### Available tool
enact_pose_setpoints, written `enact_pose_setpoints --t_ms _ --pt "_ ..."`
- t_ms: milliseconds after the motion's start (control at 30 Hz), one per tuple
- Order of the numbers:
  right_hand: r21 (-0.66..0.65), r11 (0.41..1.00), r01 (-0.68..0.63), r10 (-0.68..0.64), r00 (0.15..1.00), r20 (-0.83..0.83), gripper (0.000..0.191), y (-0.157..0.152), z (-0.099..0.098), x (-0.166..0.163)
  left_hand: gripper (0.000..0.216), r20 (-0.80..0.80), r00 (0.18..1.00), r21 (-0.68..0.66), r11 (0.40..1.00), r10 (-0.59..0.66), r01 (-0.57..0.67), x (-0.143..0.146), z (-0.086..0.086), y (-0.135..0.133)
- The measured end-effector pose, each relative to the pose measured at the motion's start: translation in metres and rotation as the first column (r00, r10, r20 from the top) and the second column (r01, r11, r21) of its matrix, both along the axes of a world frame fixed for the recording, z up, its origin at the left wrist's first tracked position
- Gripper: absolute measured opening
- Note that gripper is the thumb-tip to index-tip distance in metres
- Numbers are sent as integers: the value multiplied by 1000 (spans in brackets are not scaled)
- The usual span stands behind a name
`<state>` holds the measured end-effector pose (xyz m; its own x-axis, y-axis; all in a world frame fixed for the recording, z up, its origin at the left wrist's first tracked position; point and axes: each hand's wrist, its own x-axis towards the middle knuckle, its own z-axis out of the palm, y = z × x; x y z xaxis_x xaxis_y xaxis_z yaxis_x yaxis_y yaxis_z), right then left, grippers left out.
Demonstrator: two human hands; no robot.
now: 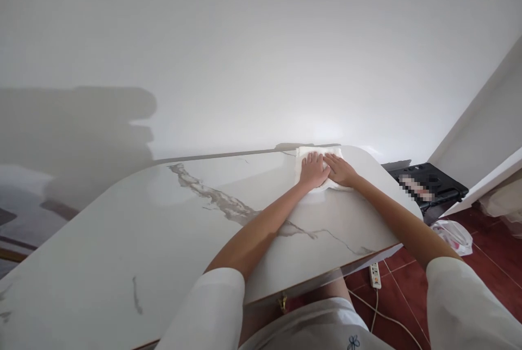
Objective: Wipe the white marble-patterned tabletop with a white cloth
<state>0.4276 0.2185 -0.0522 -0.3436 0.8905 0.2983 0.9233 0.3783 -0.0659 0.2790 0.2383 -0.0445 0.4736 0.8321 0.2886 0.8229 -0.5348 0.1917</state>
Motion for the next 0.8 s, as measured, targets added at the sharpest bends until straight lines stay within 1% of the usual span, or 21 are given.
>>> enact_pose_setpoints --t_ms 233,433,567,667,800 --pt "35 999 14 -13 999 -34 58 50 -9 9 53 1 1000 -14 1000 -11 11 5 -1 45" --pt "-18 1000 12 -12 1000 11 57 80 0 9 50 2 1000 15 1000 23 -23 9 4 71" --pt "-62 998 -5 6 1000 15 57 89 6 11 48 2 996 2 996 89 -89 17 5 76" --pt "-73 997 -35 36 999 9 57 89 6 23 51 6 989 5 989 148 -148 32 2 74" --pt "-74 997 -21 21 1000 1 55 86 5 43 54 4 991 24 991 133 -134 54 -2 72"
